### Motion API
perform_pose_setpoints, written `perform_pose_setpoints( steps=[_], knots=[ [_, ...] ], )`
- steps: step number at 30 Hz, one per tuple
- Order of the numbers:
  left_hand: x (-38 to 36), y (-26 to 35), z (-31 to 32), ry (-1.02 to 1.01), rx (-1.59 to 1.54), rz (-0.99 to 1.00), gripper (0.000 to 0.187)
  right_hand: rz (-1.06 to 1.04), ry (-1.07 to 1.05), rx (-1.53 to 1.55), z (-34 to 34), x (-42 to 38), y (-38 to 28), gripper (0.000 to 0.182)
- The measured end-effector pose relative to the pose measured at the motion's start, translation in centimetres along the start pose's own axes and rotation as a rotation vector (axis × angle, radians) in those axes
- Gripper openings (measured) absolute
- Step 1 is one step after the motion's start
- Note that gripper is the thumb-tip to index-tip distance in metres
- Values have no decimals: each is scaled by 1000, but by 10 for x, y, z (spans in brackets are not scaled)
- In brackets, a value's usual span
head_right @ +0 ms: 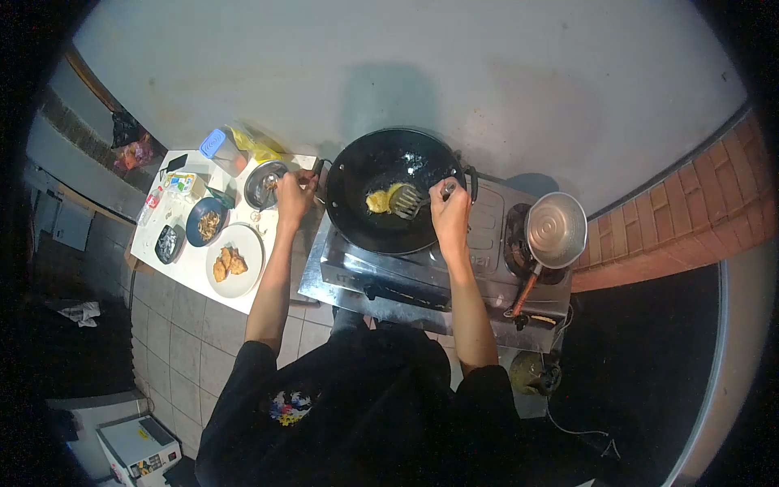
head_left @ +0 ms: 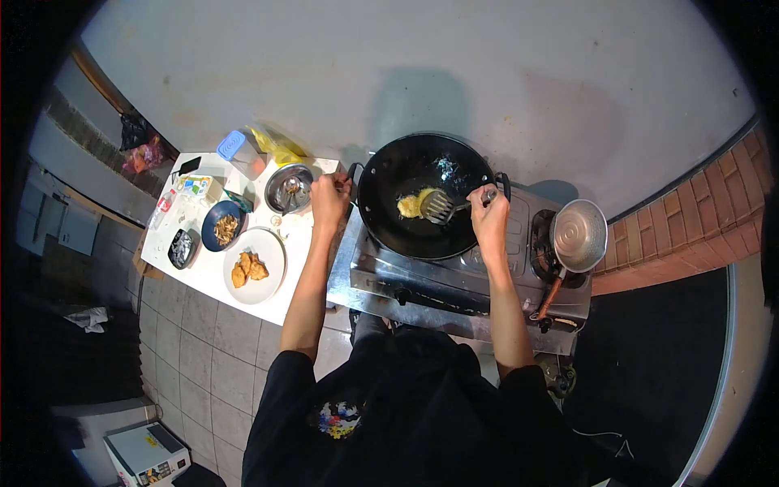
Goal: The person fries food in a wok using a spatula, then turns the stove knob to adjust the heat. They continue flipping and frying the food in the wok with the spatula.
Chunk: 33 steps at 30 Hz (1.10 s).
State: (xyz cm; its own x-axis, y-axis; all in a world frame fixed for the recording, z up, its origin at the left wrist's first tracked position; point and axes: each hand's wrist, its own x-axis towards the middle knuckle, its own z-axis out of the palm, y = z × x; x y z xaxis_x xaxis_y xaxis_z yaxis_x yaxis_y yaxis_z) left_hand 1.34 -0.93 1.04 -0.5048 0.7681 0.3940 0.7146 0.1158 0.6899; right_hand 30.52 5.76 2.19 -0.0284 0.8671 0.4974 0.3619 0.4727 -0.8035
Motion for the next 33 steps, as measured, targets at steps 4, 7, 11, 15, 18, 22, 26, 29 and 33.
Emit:
perform_pose_setpoints(
  steps=[4, 7, 11, 15, 18, 22, 26, 29, 33],
  knots=[
    [1, -2, 1, 21, 22, 16, 15, 95, -36, 18, -7, -6, -7, 16],
    [0, -2, -1, 21, 35, 26, 16, 126, -111, -10, -15, -13, -18, 13],
    [0, -1, 0, 7, 23, 14, 17, -135, -95, -72, -22, -17, -36, 8],
    [1, -8, 2, 16, 37, 51, 17, -102, -89, -10, -26, -25, -56, 8],
    [2, -11, 2, 0, 22, 62, 17, -129, -169, -34, -20, -32, -60, 7],
    [2, -11, 2, 16, 36, 43, 16, -135, -186, -66, -9, -36, -52, 8],
    [1, -9, 1, 4, 53, 33, 15, -119, -180, -76, -2, -34, -43, 8],
    [0, -8, 1, 13, 52, 31, 15, -139, -131, -71, 5, -32, -43, 7],
    [1, -11, 1, 4, 55, 23, 15, -121, -101, -73, 13, -31, -45, 7]
  ],
)
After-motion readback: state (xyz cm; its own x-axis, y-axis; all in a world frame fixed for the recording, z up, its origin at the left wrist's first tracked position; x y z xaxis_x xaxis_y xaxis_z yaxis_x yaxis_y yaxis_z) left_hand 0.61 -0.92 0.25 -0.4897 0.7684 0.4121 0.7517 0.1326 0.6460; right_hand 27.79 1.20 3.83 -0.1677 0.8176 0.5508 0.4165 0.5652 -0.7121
